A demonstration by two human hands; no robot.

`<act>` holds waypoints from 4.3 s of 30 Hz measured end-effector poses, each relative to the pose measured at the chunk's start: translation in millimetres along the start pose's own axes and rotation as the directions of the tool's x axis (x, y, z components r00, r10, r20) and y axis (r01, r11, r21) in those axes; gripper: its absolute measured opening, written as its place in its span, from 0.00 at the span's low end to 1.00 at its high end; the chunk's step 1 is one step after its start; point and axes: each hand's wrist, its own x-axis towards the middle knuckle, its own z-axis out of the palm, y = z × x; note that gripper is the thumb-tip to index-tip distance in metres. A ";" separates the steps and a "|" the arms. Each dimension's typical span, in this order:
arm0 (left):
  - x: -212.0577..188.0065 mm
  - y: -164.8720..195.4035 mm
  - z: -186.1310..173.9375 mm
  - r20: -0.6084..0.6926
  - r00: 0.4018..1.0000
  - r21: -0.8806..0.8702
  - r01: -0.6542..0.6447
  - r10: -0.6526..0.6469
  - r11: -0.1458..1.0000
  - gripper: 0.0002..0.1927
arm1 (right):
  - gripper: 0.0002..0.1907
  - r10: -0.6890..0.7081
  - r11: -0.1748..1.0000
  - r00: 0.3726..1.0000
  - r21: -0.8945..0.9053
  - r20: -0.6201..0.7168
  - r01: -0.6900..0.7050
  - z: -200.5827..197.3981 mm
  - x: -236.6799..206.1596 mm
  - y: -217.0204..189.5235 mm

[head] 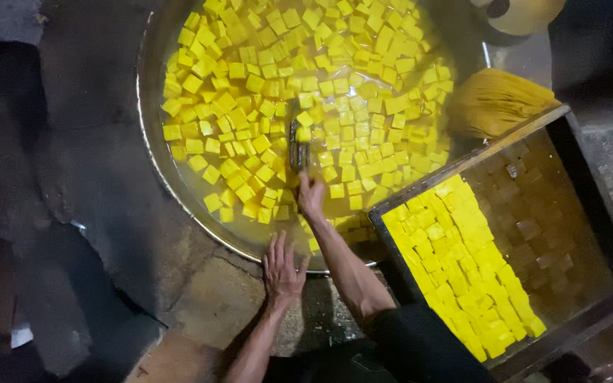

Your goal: The person stands over a large vat of hot oil filled with fried yellow tofu cubes and uses a slotted skimmer to scoop cubes out of the oil. They transfer each skimmer load into a woven bamboo draining tray, arranging the cubes in rows by hand as the tray fills.

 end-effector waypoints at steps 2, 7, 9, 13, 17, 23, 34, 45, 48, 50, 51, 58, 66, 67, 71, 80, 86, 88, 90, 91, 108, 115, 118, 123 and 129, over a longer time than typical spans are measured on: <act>0.7 -1.3 -1.8 -0.035 0.999 -0.012 -0.025 0.025 1.000 0.27 | 0.24 -0.199 0.971 0.974 -0.152 -0.106 0.182 11.6 17.4 -15.4; 4.1 -3.6 -4.4 0.020 1.000 0.010 0.007 -0.007 1.000 0.27 | 0.20 -0.332 0.935 0.927 -0.188 -0.176 0.299 13.0 32.0 -34.6; 2.8 -3.2 -3.2 0.022 1.000 0.002 0.021 -0.021 1.000 0.27 | 0.18 -0.336 0.942 0.936 -0.013 -0.103 0.336 -3.1 22.6 -24.7; -0.7 -2.7 -0.2 -0.065 0.997 -0.030 -0.054 0.052 0.998 0.28 | 0.18 -0.264 0.956 0.963 -0.149 -0.049 0.254 -72.2 -38.1 22.1; -0.2 -3.1 1.0 -0.048 0.998 -0.044 -0.031 0.029 0.999 0.27 | 0.19 -0.168 0.956 0.986 -0.246 -0.007 0.161 -103.7 -62.5 56.6; 2.9 -6.6 4.1 -0.068 0.997 -0.054 -0.039 0.035 0.998 0.27 | 0.24 -0.225 0.702 0.971 -0.677 0.086 0.223 -135.7 -80.9 71.1; 0.3 -15.3 6.0 -0.049 0.998 0.000 -0.024 0.024 1.000 0.25 | 0.21 -0.238 0.904 0.959 -0.325 0.153 0.277 -20.4 -13.2 38.1; -7.4 -51.5 19.5 -0.243 0.940 0.211 -0.189 0.239 0.959 0.14 | 0.15 -0.347 0.928 0.936 0.166 0.063 0.333 -139.2 -71.3 9.7; -3.2 -55.7 17.5 -0.218 0.956 0.203 -0.152 0.196 0.967 0.15 | 0.12 -0.454 0.890 0.889 -0.089 -0.063 0.448 -254.3 -84.5 31.4; 6.3 -45.0 12.9 -0.239 0.968 0.121 -0.052 0.080 0.991 0.18 | 0.11 -0.486 0.856 0.867 -0.261 -0.114 0.446 -335.1 -91.8 43.8; 11.9 -36.8 10.9 -0.272 0.950 0.080 -0.138 0.155 0.987 0.17 | 0.12 -0.444 0.882 0.880 -0.253 -0.165 0.398 -370.0 -99.9 54.3; 70.9 78.7 -5.2 -0.365 0.808 -0.014 -0.501 0.462 0.866 0.09 | 0.22 -0.493 0.650 0.826 -0.747 -0.273 0.141 -524.5 -111.9 92.0; 97.6 185.5 33.4 -0.328 0.723 -0.033 -0.652 0.608 0.757 0.08 | 0.19 -0.567 0.469 0.814 -0.862 -0.126 0.193 -530.7 -76.2 108.7; 99.1 194.9 38.5 -0.322 0.710 -0.027 -0.667 0.626 0.744 0.08 | 0.18 -0.623 0.469 0.772 -0.850 -0.126 0.240 -528.5 -77.7 107.7; 107.6 223.8 63.4 -0.272 0.706 -0.091 -0.696 0.654 0.713 0.08 | 0.14 -0.739 0.322 0.671 -0.903 -0.051 0.285 -521.2 -95.0 106.8; 136.1 320.9 175.9 -0.004 0.578 -0.155 -0.806 0.816 0.571 0.18 | 0.15 -0.702 0.531 0.630 -0.834 -0.332 0.152 -536.1 -120.1 135.5; 109.0 369.1 216.1 0.265 0.619 0.169 -0.785 0.739 0.596 0.42 | 0.16 -0.478 0.826 0.552 -0.564 -0.683 0.018 -522.0 -144.3 162.0; 108.4 355.4 215.5 0.245 0.606 0.193 -0.796 0.757 0.574 0.42 | 0.15 -0.428 0.879 0.553 -0.473 -0.715 0.069 -509.3 -149.4 160.8; 113.2 326.4 202.8 0.221 0.548 0.167 -0.837 0.807 0.522 0.40 | 0.13 -0.489 0.871 0.580 -0.397 -0.652 0.288 -494.7 -147.4 151.3; 109.3 300.8 190.5 0.109 0.460 0.122 -0.886 0.881 0.447 0.37 | 0.12 -0.529 0.848 0.605 -0.342 -0.595 0.405 -482.7 -141.4 144.0; 46.3 -40.1 -26.3 -0.071 0.986 0.332 -0.117 0.149 0.936 0.43 | 0.26 -0.214 0.847 0.972 -0.478 0.093 0.232 -124.8 -82.2 64.3; 43.1 -47.7 -28.7 -0.069 0.996 0.121 -0.053 0.061 0.991 0.42 | 0.27 -0.070 0.793 0.991 -0.597 0.112 0.123 -77.6 -47.9 47.9; 41.1 -48.3 -31.9 -0.039 0.999 0.112 -0.032 0.036 0.993 0.39 | 0.26 -0.305 0.690 0.942 -0.648 0.141 0.321 -40.3 -2.2 21.2; 41.8 -51.6 -34.9 -0.020 0.999 0.063 -0.027 0.029 0.998 0.38 | 0.21 -0.406 0.381 0.875 -0.822 0.263 0.424 -32.9 34.0 -8.8; 42.8 -55.4 -35.2 0.070 0.997 0.032 0.030 -0.032 0.999 0.39 | 0.23 -0.405 0.394 0.846 -0.769 0.347 0.504 2.8 35.6 -19.8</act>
